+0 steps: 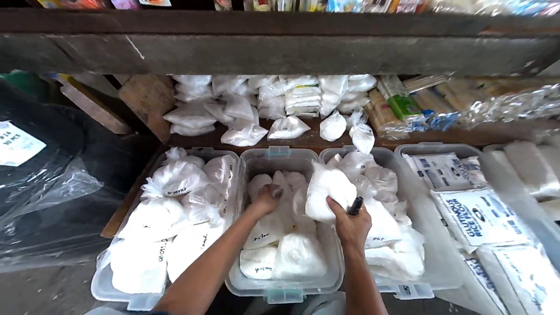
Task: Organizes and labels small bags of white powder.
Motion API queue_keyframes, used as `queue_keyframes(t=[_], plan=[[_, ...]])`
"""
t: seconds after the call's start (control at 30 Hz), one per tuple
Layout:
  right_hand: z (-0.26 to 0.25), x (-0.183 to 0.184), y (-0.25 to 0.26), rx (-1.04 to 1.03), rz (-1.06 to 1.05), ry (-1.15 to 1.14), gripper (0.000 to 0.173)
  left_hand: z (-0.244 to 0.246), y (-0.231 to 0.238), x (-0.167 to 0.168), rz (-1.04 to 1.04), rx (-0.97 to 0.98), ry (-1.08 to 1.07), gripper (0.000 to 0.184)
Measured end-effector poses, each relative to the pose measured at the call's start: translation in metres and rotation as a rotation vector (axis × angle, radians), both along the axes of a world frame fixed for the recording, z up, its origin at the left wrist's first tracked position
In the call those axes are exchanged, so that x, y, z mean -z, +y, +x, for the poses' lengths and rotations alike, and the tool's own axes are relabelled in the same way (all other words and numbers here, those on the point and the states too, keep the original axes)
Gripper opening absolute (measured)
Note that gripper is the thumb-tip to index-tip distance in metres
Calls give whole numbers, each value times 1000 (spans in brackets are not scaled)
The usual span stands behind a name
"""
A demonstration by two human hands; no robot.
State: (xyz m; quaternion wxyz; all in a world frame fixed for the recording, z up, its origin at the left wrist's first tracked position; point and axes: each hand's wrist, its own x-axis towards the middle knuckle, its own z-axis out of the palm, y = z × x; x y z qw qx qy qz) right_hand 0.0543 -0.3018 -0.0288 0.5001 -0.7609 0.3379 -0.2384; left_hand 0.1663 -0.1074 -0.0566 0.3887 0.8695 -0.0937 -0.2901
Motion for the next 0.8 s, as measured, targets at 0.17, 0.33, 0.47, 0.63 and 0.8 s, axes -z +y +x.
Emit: queue_keyframes(t=[0.17, 0.33, 0.47, 0.63, 0.8], plan=[[6, -3, 27, -141, -76, 124, 48, -82, -24, -25, -334, 115, -47, 115], [12, -9, 57, -457, -120, 134, 65, -68, -31, 6, -368, -266, -317, 103], [22, 6, 57, -834, 11, 176, 72, -44, -5, 23, -342, -476, -459, 78], [20, -2, 62, -736, -13, 168, 38, -11, 20, 55, -29, -545, -193, 81], [17, 8, 26, -419, -105, 83, 28, 12, -7, 25, 401, -397, -100, 97]])
